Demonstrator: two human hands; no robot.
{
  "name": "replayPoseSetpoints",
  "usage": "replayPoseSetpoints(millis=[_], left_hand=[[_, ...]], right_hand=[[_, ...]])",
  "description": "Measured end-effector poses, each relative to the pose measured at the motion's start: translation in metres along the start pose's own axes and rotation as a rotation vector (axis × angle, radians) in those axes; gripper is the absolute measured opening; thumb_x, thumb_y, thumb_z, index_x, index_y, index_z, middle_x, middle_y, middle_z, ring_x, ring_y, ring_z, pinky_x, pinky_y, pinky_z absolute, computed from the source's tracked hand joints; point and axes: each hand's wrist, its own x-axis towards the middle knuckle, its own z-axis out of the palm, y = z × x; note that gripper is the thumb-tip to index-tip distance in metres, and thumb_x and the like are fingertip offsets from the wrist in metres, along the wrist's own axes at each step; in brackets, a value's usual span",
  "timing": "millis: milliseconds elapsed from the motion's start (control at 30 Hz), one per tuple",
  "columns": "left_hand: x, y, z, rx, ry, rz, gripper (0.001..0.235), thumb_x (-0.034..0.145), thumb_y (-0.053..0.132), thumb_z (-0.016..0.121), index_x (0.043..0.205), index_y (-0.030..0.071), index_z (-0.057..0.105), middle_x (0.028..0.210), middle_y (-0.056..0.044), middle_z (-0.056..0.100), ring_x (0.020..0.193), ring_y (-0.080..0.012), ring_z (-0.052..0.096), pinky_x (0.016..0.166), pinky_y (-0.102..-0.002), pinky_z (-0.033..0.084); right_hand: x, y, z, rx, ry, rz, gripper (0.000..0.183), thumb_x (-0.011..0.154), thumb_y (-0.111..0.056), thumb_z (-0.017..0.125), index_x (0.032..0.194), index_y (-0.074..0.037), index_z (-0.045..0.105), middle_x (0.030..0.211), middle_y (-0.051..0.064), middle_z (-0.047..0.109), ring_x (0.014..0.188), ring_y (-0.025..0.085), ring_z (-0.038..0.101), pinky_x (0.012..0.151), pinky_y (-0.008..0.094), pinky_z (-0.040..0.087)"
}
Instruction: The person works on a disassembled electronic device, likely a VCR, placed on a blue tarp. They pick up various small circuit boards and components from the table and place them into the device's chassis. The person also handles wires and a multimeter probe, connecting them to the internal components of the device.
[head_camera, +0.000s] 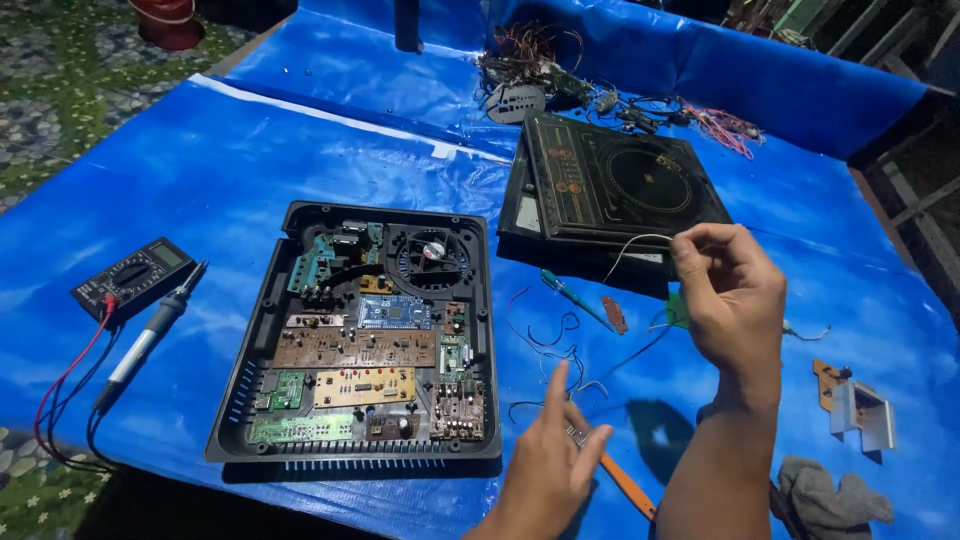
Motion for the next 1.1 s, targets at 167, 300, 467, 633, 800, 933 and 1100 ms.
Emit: replayPoseSetpoints(millis=[167,300,467,633,800,933,1100], left_hand=[[0.008,-0.013,0.019,0.062,-0.008,0.144,0.055,0.103,0.02,0.057,0.154,0.006,0.04,0.091,-0.014,0.067,0.08,-0.0344,0.068,0.066,-0.047,0.051],[0.014,-0.008,0.012,-0.004,0.018,0.058,0.052,0.101,0.031,0.059,0.143,0.001,0.052,0.067,-0.003,0.063,0.063,-0.0221,0.063,0.062,-0.041,0.048],[0.036,0.021,-0.007,-0.213,0.036,-0.17,0.073,0.099,0.048,0.052,0.156,0.004,0.038,0.055,0.002,0.055,0.053,-0.0111,0.054,0.053,-0.036,0.042],[0.049,0.036,-0.005,-0.198,0.043,-0.08,0.061,0.092,0.044,0.064,0.142,0.01,0.058,0.059,0.005,0.057,0.056,-0.011,0.06,0.064,-0.035,0.05],[0.053,0.041,-0.005,-0.095,0.031,-0.083,0.042,0.087,0.051,0.067,0.113,0.019,0.072,0.065,0.005,0.042,0.061,-0.0116,0.043,0.059,-0.033,0.037],[0.051,0.008,0.008,-0.235,0.024,-0.09,0.039,0.106,0.04,0.058,0.075,0.018,0.065,0.056,0.005,0.05,0.052,-0.0082,0.041,0.052,-0.033,0.032],[0.007,-0.01,-0.012,-0.302,0.077,-0.018,0.059,0.11,0.045,0.039,0.057,0.019,0.034,0.051,0.005,0.032,0.046,-0.01,0.034,0.071,-0.039,0.047]], right_hand=[[-0.001,-0.002,0.0,0.093,0.001,0.035,0.009,0.11,-0.016,0.063,0.108,-0.007,0.064,0.077,0.0,0.055,0.063,0.009,0.047,0.054,0.026,0.037],[0.002,0.008,-0.003,0.161,0.034,0.082,0.009,0.11,-0.014,0.062,0.111,-0.005,0.062,0.067,-0.002,0.047,0.058,0.009,0.046,0.053,0.026,0.038],[0.0,0.008,-0.002,0.25,0.004,0.065,0.009,0.11,-0.014,0.061,0.11,-0.005,0.061,0.063,-0.003,0.042,0.057,0.008,0.042,0.053,0.026,0.034],[0.0,0.008,0.004,0.403,-0.061,0.123,0.01,0.106,-0.016,0.062,0.104,-0.006,0.06,0.059,-0.005,0.036,0.051,0.007,0.035,0.048,0.025,0.027],[-0.002,0.002,0.013,0.451,-0.119,0.142,0.011,0.105,-0.017,0.06,0.105,-0.007,0.059,0.059,-0.005,0.035,0.05,0.008,0.035,0.047,0.025,0.026],[-0.002,0.0,0.02,0.46,-0.131,0.131,0.011,0.105,-0.017,0.06,0.104,-0.006,0.06,0.058,-0.004,0.036,0.052,0.009,0.037,0.048,0.025,0.029],[0.008,0.013,0.029,0.331,0.108,0.106,0.013,0.111,-0.018,0.06,0.111,-0.006,0.061,0.063,-0.005,0.04,0.055,0.006,0.041,0.052,0.024,0.036]])
